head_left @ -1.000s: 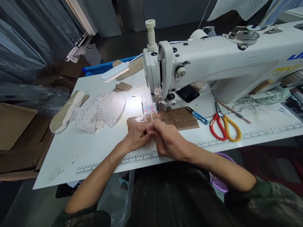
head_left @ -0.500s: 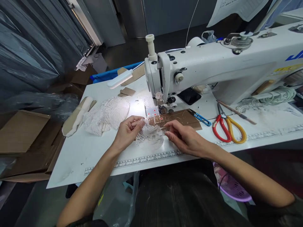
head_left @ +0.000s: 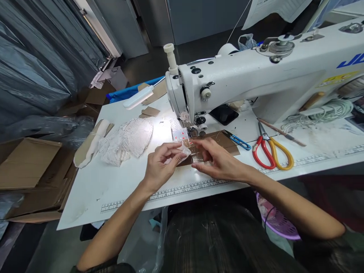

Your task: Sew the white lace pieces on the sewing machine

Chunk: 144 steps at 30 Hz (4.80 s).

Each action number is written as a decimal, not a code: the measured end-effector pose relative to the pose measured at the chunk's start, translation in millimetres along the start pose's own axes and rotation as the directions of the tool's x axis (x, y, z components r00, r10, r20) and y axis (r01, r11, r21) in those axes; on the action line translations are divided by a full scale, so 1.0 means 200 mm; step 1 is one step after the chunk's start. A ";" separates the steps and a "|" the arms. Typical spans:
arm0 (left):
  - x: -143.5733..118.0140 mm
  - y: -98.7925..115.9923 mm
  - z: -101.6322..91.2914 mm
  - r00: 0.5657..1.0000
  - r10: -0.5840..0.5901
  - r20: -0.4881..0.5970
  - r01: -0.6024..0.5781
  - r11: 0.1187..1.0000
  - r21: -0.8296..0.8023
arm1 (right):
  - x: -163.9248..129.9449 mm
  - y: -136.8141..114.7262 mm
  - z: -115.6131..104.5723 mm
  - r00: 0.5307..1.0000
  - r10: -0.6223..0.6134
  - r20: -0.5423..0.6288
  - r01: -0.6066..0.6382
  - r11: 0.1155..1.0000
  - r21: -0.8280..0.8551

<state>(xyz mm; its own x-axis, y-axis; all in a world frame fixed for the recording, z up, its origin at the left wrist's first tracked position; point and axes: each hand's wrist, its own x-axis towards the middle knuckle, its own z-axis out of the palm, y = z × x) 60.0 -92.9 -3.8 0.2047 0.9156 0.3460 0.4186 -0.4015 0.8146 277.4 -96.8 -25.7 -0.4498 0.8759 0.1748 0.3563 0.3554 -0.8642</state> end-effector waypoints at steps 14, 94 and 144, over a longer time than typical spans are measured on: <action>-0.02 -0.01 0.01 0.973 -0.219 0.072 0.227 0.966 -0.124 | 0.12 -0.09 0.08 0.998 -0.049 0.035 0.048 0.998 0.033; 0.23 -0.33 -0.05 0.716 0.486 0.501 -0.680 0.650 0.341 | -0.42 -0.01 -0.22 0.974 0.037 0.225 -0.054 0.996 0.070; 0.02 -0.22 0.02 0.931 0.353 0.091 -0.365 0.898 0.246 | 0.15 0.16 0.04 0.954 -0.254 0.157 0.277 0.949 -0.153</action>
<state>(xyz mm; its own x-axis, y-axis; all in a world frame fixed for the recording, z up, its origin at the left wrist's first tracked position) 44.8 -71.2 -40.2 0.4188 0.7086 0.5679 0.5192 -0.7000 0.4904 267.8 -61.9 -51.8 -0.6483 0.6945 0.3120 0.3383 0.6298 -0.6992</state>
